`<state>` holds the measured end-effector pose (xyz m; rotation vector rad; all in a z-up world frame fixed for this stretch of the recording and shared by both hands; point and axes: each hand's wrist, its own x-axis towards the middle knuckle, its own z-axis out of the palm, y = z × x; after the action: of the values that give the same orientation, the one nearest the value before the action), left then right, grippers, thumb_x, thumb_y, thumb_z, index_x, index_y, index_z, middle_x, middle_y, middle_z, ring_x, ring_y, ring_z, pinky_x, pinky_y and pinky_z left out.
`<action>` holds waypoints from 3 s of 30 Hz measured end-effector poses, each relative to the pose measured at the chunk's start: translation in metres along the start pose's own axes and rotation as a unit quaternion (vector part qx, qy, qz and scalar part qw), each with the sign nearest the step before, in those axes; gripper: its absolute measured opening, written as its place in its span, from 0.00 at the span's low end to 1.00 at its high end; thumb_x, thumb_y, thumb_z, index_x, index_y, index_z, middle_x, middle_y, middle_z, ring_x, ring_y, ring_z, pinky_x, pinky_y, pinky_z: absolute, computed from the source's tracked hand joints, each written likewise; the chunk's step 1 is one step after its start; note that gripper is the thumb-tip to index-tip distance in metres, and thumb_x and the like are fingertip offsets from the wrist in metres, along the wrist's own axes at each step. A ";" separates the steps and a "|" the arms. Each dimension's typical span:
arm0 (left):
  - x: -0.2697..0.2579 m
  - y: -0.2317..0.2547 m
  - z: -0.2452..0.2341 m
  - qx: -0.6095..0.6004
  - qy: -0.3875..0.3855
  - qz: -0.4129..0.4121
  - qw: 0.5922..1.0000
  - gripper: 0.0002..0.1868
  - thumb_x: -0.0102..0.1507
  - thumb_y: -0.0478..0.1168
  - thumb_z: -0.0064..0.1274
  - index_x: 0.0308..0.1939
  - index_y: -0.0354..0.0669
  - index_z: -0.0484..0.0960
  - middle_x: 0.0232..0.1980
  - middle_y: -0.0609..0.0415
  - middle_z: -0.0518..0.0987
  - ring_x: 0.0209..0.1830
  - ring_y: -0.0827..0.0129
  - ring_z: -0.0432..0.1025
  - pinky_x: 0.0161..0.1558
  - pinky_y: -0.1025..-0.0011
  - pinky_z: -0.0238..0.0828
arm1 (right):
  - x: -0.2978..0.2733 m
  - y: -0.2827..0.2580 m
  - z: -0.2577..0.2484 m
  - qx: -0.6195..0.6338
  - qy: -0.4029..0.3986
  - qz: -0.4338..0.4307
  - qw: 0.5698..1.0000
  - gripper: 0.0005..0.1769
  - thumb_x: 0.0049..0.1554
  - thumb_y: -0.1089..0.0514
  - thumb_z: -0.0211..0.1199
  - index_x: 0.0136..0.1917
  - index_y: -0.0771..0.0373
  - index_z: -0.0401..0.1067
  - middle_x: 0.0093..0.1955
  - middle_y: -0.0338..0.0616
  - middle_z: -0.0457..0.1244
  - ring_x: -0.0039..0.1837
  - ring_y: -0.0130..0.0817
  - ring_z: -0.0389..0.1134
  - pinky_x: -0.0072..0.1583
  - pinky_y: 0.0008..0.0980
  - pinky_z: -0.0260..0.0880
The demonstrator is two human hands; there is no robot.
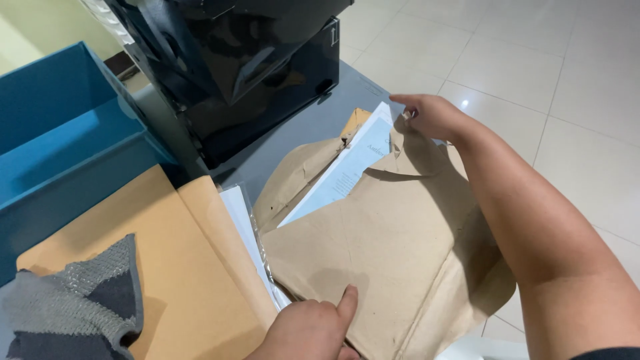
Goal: Wiping down envelopes, folders, and documents with a cloth before placing them in bins.
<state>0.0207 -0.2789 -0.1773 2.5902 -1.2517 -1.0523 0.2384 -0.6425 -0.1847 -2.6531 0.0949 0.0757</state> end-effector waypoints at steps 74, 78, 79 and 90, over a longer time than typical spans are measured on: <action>0.017 -0.007 -0.005 0.201 0.167 0.141 0.955 0.38 0.63 0.55 0.52 0.76 0.58 0.60 0.84 0.46 0.44 0.82 0.40 0.39 0.69 0.29 0.39 | -0.229 0.044 0.095 -0.034 0.268 0.090 0.959 0.32 0.61 0.44 0.55 0.75 0.56 0.64 0.82 0.59 0.50 0.86 0.63 0.37 0.75 0.75 0.34; 0.009 -0.027 -0.020 0.247 0.128 0.055 0.959 0.34 0.63 0.38 0.51 0.73 0.55 0.63 0.82 0.33 0.45 0.76 0.29 0.48 0.62 0.40 0.61 | -0.236 0.033 0.083 0.006 0.284 0.070 0.956 0.39 0.56 0.41 0.60 0.76 0.60 0.62 0.81 0.64 0.48 0.84 0.63 0.39 0.73 0.73 0.35; 0.012 -0.037 -0.017 0.246 0.127 0.055 0.959 0.34 0.63 0.38 0.51 0.73 0.55 0.63 0.82 0.33 0.45 0.76 0.29 0.48 0.62 0.40 0.61 | -0.238 0.032 0.082 0.007 0.283 0.071 0.957 0.39 0.56 0.41 0.60 0.76 0.60 0.62 0.81 0.64 0.48 0.84 0.63 0.39 0.73 0.73 0.35; -0.025 -0.052 -0.112 0.107 0.370 0.089 0.919 0.20 0.59 0.30 0.50 0.54 0.49 0.83 0.56 0.55 0.81 0.55 0.57 0.76 0.53 0.61 0.75 | -0.259 -0.021 0.054 0.132 0.395 -0.290 0.862 0.08 0.67 0.60 0.60 0.59 0.63 0.73 0.62 0.43 0.64 0.59 0.34 0.68 0.58 0.29 0.72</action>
<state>0.1129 -0.2499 -0.0964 2.5349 -1.3747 0.1291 -0.0198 -0.5853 -0.2043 -2.1580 -0.3996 -1.1338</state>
